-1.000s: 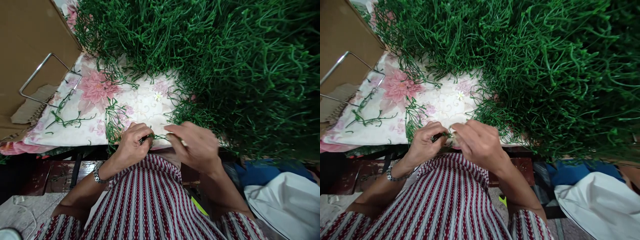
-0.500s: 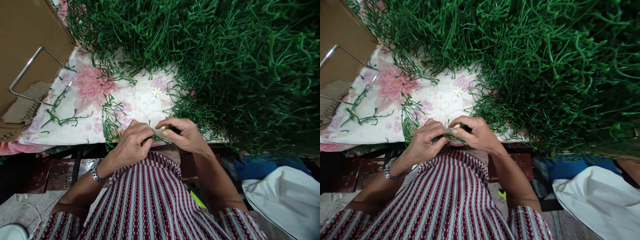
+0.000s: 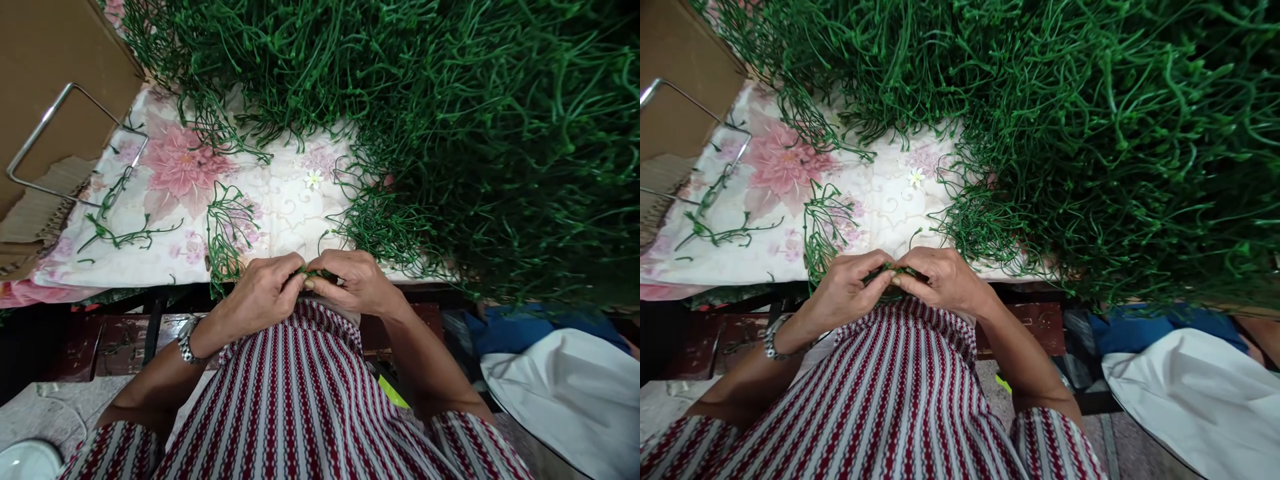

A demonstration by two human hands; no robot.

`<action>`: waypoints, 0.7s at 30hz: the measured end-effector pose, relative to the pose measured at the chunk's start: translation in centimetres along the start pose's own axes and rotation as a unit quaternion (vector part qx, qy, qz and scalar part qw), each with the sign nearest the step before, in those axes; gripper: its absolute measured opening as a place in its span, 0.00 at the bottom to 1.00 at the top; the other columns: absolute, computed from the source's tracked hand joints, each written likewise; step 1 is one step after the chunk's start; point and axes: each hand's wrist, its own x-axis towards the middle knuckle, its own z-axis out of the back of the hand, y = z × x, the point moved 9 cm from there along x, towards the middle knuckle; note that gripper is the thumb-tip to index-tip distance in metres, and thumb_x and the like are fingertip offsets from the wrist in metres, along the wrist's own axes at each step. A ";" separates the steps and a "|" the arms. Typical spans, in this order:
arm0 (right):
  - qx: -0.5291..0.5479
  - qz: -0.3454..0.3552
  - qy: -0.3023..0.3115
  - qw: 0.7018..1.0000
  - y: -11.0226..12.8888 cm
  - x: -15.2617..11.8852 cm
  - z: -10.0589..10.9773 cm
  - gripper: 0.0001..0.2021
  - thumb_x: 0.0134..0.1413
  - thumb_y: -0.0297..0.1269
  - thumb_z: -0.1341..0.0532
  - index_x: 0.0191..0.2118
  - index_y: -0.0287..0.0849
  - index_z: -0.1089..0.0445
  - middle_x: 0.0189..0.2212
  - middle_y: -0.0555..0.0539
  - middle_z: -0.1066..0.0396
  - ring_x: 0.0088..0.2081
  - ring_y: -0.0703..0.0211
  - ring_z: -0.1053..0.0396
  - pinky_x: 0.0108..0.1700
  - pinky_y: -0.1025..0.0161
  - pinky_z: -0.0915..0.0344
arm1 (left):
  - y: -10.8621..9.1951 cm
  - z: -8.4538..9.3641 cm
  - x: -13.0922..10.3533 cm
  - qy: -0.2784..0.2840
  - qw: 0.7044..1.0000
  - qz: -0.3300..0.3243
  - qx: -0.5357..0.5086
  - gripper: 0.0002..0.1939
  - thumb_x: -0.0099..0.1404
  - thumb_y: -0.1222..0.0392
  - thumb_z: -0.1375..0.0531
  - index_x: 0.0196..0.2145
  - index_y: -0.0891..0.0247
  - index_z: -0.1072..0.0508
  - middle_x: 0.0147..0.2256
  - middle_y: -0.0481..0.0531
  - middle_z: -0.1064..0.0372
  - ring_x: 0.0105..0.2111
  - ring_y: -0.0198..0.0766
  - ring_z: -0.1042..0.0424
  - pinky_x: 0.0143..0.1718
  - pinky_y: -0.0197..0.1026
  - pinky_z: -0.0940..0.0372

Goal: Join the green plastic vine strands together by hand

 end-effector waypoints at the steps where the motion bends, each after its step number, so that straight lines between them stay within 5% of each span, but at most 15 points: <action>1: -0.006 0.009 0.003 1.000 0.1 0.0 0.0 0.07 0.57 0.35 0.44 0.35 0.37 0.32 0.27 0.48 0.29 0.29 0.67 0.33 0.32 0.70 0.38 | -0.1 -0.2 0.0 0.012 1.000 -0.008 -0.005 0.07 0.61 0.67 0.49 0.27 0.64 0.33 0.22 0.46 0.36 0.22 0.30 0.38 0.26 0.34 0.44; 9: -0.052 0.055 0.076 0.994 0.6 0.1 -0.9 0.12 0.59 0.38 0.47 0.28 0.38 0.34 0.22 0.50 0.36 0.25 0.66 0.38 0.28 0.69 0.44 | -0.4 -1.0 0.1 0.116 0.990 -0.074 -0.027 0.12 0.55 0.73 0.51 0.20 0.64 0.34 0.17 0.45 0.42 0.19 0.29 0.44 0.22 0.35 0.49; 13: 0.046 0.056 0.116 0.991 0.4 -0.2 -0.6 0.15 0.61 0.39 0.51 0.26 0.39 0.36 0.21 0.51 0.38 0.23 0.67 0.40 0.27 0.69 0.45 | -0.1 -0.9 0.0 0.167 0.977 -0.090 -0.097 0.13 0.56 0.73 0.51 0.23 0.63 0.29 0.20 0.47 0.33 0.21 0.31 0.36 0.25 0.35 0.43; 17: 0.126 0.000 0.030 0.992 -1.3 -0.2 1.7 0.13 0.60 0.39 0.49 0.28 0.40 0.36 0.21 0.50 0.38 0.24 0.67 0.39 0.28 0.68 0.42 | 1.5 0.1 0.3 0.126 0.973 -0.029 -0.193 0.12 0.58 0.70 0.48 0.29 0.62 0.25 0.27 0.50 0.26 0.26 0.33 0.29 0.27 0.34 0.37; 21: 0.017 -0.022 -0.055 0.998 -0.9 0.1 3.1 0.08 0.58 0.34 0.46 0.29 0.40 0.36 0.22 0.50 0.39 0.26 0.65 0.40 0.29 0.66 0.43 | 2.6 0.4 0.5 0.074 0.980 0.041 -0.179 0.08 0.60 0.64 0.45 0.30 0.64 0.26 0.26 0.49 0.28 0.26 0.32 0.31 0.27 0.33 0.38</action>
